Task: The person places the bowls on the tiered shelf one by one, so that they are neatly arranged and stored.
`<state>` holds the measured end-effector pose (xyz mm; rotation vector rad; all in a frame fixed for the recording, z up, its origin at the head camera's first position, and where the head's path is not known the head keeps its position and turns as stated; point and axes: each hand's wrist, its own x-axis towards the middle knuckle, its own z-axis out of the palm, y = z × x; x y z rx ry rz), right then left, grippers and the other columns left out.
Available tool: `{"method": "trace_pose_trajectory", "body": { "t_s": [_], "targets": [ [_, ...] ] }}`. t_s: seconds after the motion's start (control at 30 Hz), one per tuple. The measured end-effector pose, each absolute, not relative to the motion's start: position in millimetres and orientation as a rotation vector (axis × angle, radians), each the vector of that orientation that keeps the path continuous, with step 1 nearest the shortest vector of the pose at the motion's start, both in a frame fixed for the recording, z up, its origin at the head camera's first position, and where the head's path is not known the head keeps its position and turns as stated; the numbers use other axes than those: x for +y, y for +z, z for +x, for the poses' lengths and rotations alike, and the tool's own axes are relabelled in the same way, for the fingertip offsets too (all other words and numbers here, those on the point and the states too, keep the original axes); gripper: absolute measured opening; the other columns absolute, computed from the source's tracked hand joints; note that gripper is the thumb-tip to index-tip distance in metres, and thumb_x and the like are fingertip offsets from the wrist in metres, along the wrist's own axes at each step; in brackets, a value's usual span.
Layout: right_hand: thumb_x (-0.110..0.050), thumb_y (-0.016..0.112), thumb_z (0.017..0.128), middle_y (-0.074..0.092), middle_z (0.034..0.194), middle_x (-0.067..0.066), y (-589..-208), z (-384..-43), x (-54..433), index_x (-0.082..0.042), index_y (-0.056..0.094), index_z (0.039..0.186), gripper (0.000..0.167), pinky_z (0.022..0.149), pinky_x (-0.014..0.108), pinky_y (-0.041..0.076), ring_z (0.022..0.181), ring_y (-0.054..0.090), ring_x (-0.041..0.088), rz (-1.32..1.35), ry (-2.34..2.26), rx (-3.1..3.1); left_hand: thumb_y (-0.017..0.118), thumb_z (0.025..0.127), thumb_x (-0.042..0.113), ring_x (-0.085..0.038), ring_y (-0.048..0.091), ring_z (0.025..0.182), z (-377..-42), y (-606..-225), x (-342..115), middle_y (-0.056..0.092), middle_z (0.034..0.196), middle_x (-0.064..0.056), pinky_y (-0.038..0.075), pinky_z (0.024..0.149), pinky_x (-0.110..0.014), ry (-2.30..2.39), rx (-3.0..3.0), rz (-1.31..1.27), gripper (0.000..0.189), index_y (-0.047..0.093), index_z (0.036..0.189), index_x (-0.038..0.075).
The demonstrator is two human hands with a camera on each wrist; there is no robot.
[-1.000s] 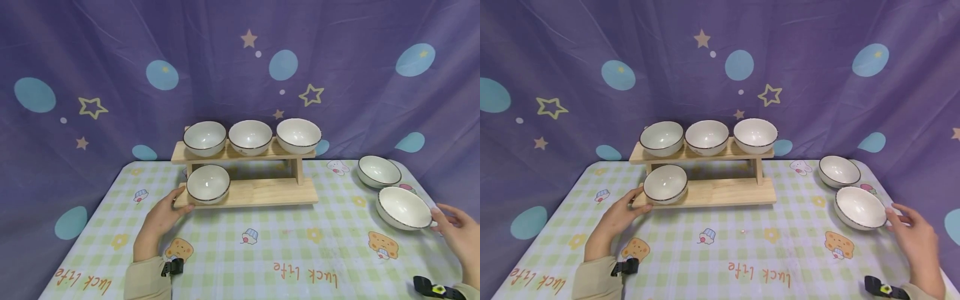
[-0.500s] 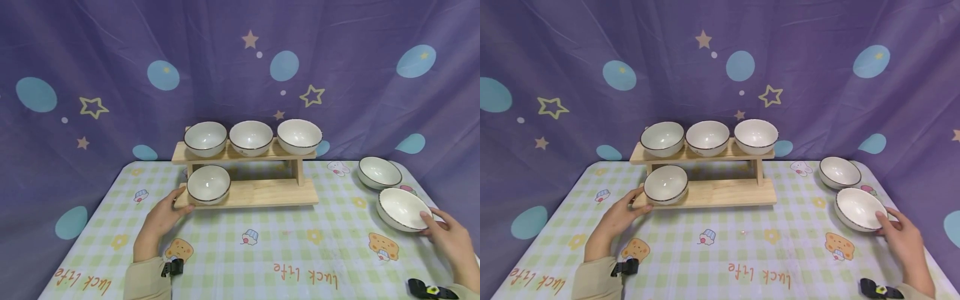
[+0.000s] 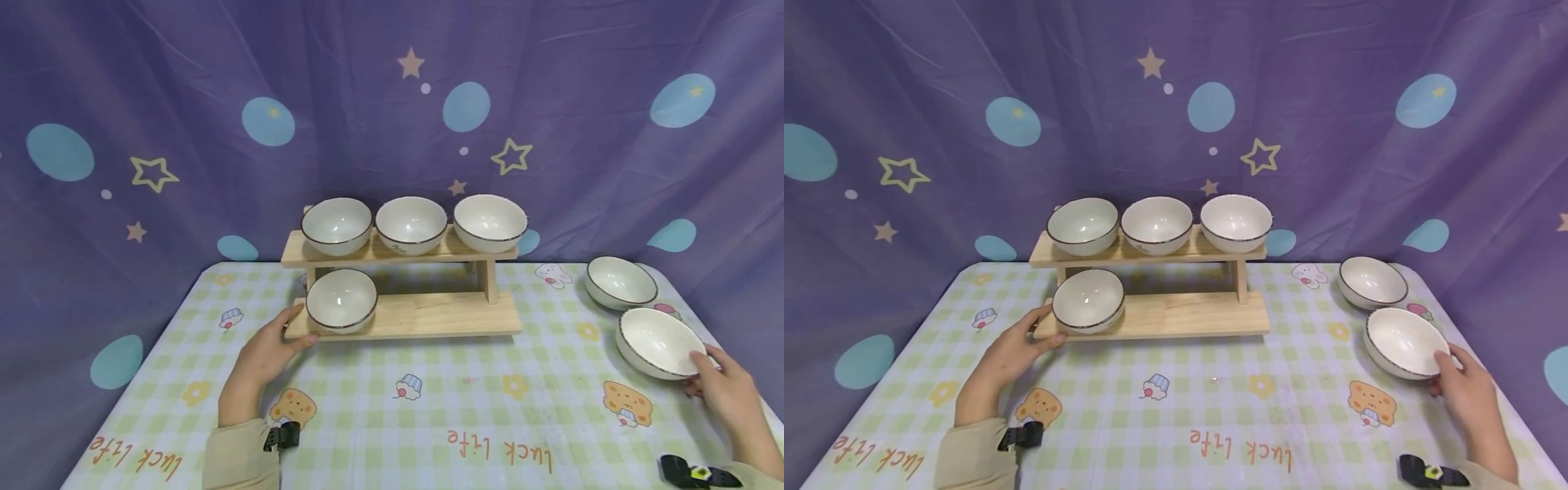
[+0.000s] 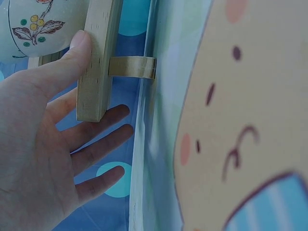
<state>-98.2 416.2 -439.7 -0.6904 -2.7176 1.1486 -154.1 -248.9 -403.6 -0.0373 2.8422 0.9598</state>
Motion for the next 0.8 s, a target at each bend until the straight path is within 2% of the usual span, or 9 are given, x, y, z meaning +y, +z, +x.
{"method": "trace_pose_trajectory", "body": {
  "t_s": [0.3, 0.6, 0.8],
  "targets": [
    [-0.026, 0.031, 0.104, 0.06, 0.06, 0.0, -437.7, -98.4, 412.8, 0.016, 0.029, 0.145, 0.059, 0.049, 0.017, 0.042, 0.049, 0.055, 0.004, -0.706, 1.127, -2.703, 0.061, 0.088, 0.065, -0.049, 0.033, 0.138, -153.1, -402.6, -248.4, 0.031, 0.156, -0.023, 0.031, 0.104, -0.069, 0.954, 2.837, -0.046, 0.091, 0.026, 0.159, 0.02],
    [-0.03, 0.034, 0.104, 0.062, 0.064, -0.002, -428.2, -101.9, 408.8, 0.014, 0.03, 0.147, 0.062, 0.054, 0.018, 0.036, 0.054, 0.056, 0.005, -0.698, 1.148, -2.71, 0.06, 0.088, 0.067, -0.049, 0.033, 0.138, -153.6, -403.2, -248.9, 0.031, 0.156, -0.024, 0.032, 0.104, -0.069, 0.944, 2.842, -0.052, 0.092, 0.026, 0.159, 0.02],
    [-0.03, 0.038, 0.103, 0.062, 0.064, -0.008, -423.8, -102.3, 402.8, 0.015, 0.032, 0.146, 0.062, 0.051, 0.015, 0.044, 0.055, 0.056, 0.001, -0.662, 1.227, -2.639, 0.059, 0.089, 0.066, -0.049, 0.034, 0.138, -154.5, -403.6, -248.8, 0.034, 0.155, -0.023, 0.032, 0.104, -0.068, 0.949, 2.849, -0.031, 0.091, 0.026, 0.159, 0.018]
  ]
}}
